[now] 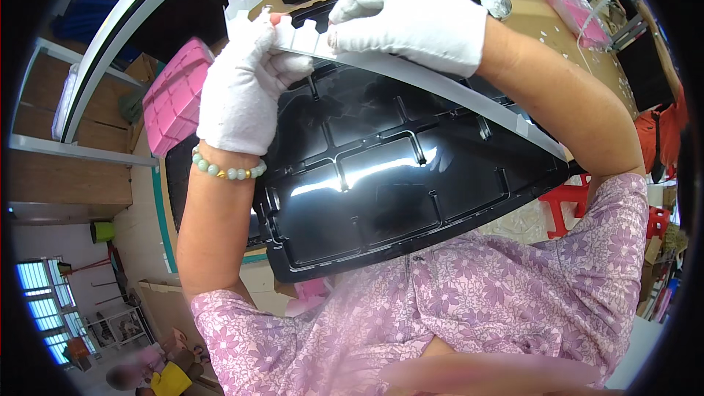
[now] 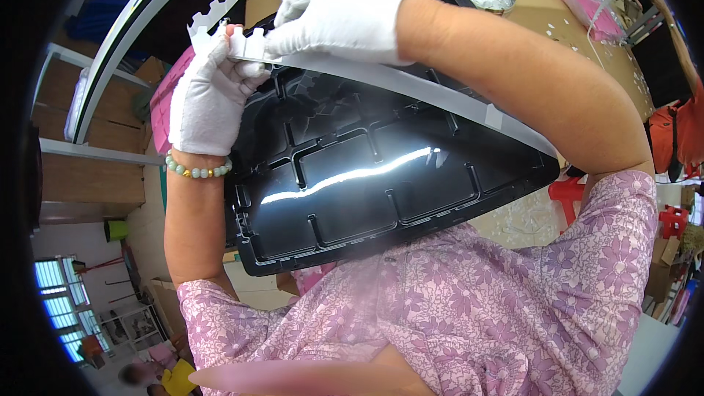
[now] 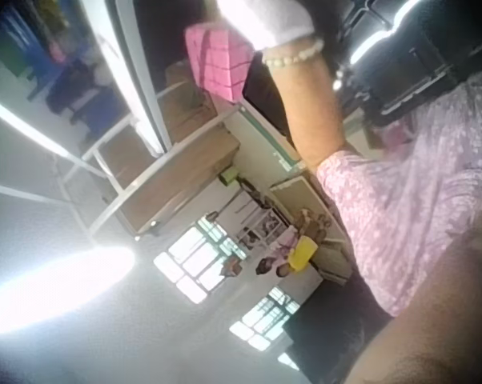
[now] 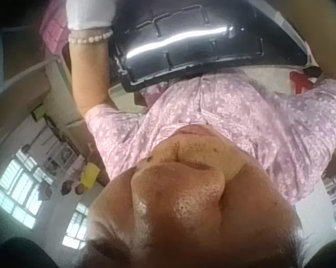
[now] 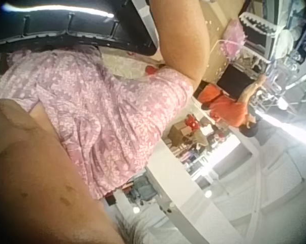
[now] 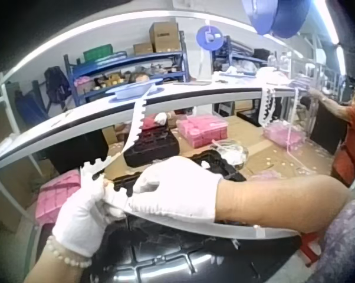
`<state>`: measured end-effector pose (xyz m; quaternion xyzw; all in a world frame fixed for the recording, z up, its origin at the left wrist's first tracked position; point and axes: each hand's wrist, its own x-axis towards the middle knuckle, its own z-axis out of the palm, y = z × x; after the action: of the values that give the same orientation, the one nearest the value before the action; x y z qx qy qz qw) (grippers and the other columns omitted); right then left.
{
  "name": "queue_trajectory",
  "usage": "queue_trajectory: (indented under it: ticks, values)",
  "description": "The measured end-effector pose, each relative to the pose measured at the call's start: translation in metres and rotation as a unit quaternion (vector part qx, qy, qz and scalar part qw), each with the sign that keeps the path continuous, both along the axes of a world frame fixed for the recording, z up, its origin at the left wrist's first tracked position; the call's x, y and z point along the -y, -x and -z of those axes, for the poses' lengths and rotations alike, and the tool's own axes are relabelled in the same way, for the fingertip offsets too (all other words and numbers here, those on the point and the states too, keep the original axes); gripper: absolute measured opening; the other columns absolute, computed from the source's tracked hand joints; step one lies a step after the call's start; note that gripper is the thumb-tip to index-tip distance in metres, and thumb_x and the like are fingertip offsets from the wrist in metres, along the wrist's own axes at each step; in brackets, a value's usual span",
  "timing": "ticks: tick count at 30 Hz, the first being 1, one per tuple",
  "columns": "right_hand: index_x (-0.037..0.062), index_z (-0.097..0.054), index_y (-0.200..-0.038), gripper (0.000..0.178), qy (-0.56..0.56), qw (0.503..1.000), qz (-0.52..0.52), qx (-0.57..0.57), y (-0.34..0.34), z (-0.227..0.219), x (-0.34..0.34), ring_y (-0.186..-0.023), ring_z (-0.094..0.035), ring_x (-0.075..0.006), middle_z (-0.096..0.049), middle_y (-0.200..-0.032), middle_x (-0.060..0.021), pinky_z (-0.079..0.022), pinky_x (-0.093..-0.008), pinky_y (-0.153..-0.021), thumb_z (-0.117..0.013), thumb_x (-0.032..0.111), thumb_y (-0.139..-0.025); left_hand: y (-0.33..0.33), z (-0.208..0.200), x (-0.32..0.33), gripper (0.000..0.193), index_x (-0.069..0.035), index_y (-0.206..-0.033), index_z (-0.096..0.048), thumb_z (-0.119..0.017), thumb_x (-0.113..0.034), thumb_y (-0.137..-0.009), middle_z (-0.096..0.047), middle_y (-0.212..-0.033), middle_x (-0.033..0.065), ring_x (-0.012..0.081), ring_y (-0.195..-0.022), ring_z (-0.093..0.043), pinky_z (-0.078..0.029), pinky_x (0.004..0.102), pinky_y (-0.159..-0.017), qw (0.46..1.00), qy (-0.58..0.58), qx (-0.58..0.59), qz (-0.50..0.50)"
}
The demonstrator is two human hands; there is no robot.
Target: The person applies stickers from a strip onto black plastic trays, fits pink foam sheets into the trays, and stacks the assembled trays.
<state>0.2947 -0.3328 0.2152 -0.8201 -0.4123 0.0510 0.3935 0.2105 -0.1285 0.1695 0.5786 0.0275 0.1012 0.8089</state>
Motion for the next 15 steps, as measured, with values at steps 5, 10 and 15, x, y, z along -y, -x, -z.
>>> queue_trajectory:
  ticks: [5,10,15]
  values:
    - [0.0028,-0.067,-0.093,0.017,-0.178,0.977,-0.071,0.093,0.022,-0.002,-0.003,-0.079,-0.063,-0.0202,-0.066,-0.088,-0.0103,-0.05,-0.0308,-0.078,-0.066,0.019,-0.089,0.022,0.004,-0.004,0.033,-0.002,-0.122,-0.056,-0.055,-0.027,-0.099,-0.066,-0.106,0.0096,0.018,-0.088,-0.064,-0.053,0.0352,-0.081,1.0,0.003,0.015,0.008]
    - [0.0027,-0.069,-0.096,0.019,-0.05,0.978,-0.126,0.158,-0.033,-0.01,-0.03,-0.085,-0.066,-0.0223,-0.069,-0.094,-0.0119,-0.052,-0.0333,-0.077,-0.061,0.019,-0.091,0.061,-0.002,-0.008,0.028,-0.003,-0.12,-0.064,-0.053,-0.02,-0.1,-0.066,-0.108,0.0082,0.0194,-0.094,-0.062,-0.049,0.0341,-0.082,0.998,-0.032,0.047,0.02]
    - [0.0113,-0.076,-0.101,0.032,0.315,0.876,-0.154,0.33,-0.063,0.015,-0.136,-0.086,-0.07,-0.0305,-0.074,-0.095,-0.0081,-0.055,-0.0434,-0.077,-0.069,0.035,-0.08,0.084,-0.011,-0.011,0.028,0.0,-0.117,-0.063,-0.055,-0.019,-0.099,-0.065,-0.102,0.0088,0.0217,-0.09,-0.062,-0.05,0.0348,-0.077,0.999,-0.039,0.012,0.02]
